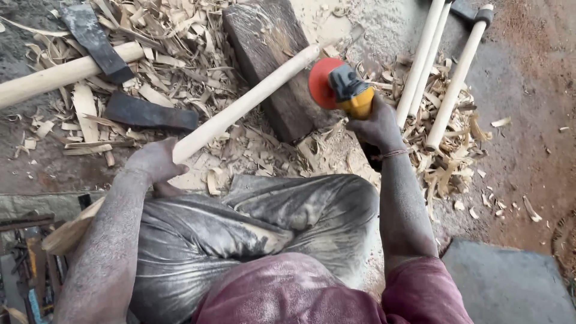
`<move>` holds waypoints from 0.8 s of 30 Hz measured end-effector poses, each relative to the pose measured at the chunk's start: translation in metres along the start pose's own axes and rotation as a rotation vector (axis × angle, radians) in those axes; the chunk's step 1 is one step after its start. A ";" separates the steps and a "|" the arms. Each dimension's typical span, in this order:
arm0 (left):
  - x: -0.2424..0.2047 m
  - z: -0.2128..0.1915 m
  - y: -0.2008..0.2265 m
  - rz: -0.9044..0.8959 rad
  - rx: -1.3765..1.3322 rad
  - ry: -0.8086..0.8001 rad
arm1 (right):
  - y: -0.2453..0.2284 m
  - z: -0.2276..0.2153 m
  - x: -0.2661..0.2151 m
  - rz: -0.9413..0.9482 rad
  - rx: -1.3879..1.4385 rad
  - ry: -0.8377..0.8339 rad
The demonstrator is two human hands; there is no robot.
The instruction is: Sand the wooden handle of a tool using an angle grinder with a sanding disc.
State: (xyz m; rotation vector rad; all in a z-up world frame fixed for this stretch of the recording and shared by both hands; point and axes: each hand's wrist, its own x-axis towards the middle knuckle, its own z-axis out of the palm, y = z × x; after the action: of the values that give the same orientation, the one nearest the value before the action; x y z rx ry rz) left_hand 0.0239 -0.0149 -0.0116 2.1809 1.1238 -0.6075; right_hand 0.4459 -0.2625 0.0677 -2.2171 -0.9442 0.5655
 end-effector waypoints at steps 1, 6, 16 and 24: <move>-0.006 -0.002 0.004 0.001 0.001 -0.006 | -0.007 0.001 -0.004 0.006 -0.001 -0.001; -0.011 0.001 0.000 -0.107 -0.336 -0.118 | -0.017 0.034 -0.008 -0.051 -0.361 -0.129; -0.008 -0.005 0.005 -0.078 -0.057 -0.161 | -0.095 0.099 -0.048 -0.282 -0.573 -0.491; -0.012 -0.010 0.009 -0.270 -0.492 -0.271 | -0.026 0.039 0.010 0.045 -0.384 -0.191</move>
State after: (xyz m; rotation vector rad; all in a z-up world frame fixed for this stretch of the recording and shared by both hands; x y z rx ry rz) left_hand 0.0263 -0.0195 0.0059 1.4982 1.2691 -0.6378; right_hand 0.4162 -0.2257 0.0577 -2.5634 -1.1848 0.6716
